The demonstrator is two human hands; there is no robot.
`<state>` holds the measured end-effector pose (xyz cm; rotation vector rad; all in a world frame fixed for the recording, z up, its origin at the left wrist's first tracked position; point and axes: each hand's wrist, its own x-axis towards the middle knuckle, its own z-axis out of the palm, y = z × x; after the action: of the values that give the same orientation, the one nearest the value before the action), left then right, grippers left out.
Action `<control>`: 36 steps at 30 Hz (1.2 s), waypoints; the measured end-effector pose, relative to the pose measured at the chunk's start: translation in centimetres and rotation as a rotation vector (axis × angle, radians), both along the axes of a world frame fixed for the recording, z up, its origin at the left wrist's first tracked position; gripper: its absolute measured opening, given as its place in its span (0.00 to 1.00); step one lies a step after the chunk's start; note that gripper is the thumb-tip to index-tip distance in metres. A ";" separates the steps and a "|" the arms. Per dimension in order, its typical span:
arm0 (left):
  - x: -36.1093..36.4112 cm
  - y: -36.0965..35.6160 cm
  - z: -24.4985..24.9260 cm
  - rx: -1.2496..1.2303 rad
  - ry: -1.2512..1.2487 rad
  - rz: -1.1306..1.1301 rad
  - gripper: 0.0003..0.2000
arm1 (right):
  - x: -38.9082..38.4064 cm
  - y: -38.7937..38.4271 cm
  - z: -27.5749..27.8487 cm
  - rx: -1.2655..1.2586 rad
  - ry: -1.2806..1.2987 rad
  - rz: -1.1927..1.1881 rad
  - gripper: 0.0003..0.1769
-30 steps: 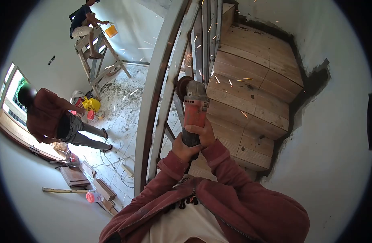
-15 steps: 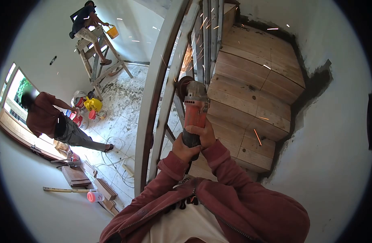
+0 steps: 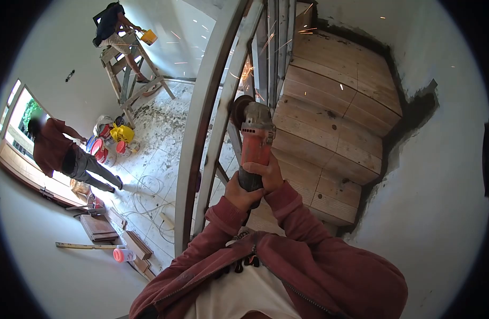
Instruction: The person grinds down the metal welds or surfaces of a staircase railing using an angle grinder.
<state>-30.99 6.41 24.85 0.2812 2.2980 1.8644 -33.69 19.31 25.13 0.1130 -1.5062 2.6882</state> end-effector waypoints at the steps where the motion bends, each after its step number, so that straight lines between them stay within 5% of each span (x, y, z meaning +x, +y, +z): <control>1: 0.0 0.0 0.3 0.001 -0.002 0.000 0.36 | -0.1 0.0 -0.3 0.009 -0.001 0.007 0.29; 36: 0.5 -0.5 0.1 -0.086 -0.035 -0.010 0.32 | 0.7 -0.2 0.5 0.039 -0.025 0.008 0.27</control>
<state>-30.49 5.96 24.99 0.2455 2.3415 1.7459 -33.03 19.15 25.65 0.0872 -1.5697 2.6768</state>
